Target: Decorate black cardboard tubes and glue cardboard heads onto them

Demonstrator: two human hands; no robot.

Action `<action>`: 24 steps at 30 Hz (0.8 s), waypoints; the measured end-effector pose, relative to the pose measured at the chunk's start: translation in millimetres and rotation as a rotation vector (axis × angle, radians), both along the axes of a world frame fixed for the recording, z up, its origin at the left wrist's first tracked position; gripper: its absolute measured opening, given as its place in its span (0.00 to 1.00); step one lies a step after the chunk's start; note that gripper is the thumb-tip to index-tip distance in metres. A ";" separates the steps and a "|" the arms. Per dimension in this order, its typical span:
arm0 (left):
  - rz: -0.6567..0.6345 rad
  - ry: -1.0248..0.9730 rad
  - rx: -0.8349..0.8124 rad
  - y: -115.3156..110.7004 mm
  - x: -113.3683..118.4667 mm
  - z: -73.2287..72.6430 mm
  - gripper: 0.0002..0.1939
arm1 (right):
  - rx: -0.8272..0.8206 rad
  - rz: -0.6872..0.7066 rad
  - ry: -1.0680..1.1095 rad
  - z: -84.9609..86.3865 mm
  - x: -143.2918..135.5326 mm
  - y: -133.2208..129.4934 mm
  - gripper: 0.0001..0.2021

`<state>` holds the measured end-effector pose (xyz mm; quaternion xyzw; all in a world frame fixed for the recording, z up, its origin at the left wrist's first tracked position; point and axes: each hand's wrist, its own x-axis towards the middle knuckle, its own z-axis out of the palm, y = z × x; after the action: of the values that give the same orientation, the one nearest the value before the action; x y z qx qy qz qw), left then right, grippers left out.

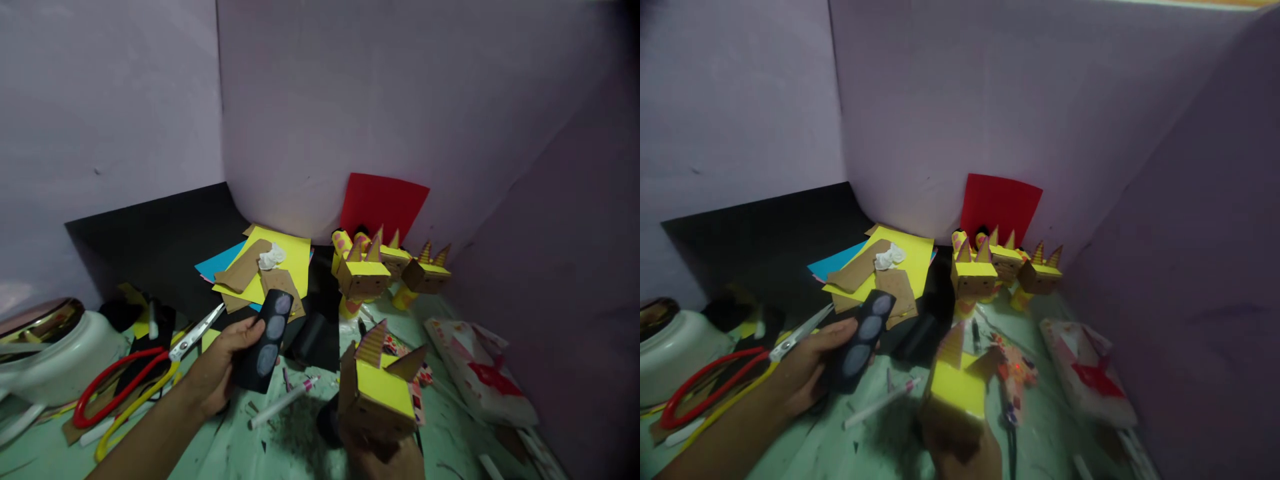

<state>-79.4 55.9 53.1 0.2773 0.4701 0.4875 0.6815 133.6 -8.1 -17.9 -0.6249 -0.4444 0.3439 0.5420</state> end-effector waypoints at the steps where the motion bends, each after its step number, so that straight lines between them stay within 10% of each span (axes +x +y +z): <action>1: 0.003 -0.060 -0.047 0.2 0.4 0.3 0.09 | 0.008 0.016 0.039 1.0 -3.2 -0.3 0.21; 16: -0.096 -0.114 -0.095 -9.9 0.4 -4.2 0.07 | 0.137 0.252 0.229 7.0 -13.9 -8.8 0.26; 24: -0.053 -0.103 0.005 -15.7 -11.8 -16.6 0.07 | 0.161 -0.050 -0.034 12.3 -31.1 -18.6 0.47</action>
<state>-91.2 40.2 36.5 0.2660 0.4257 0.4841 0.7167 102.6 -26.6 -5.6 -0.5958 -0.4641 0.2827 0.5913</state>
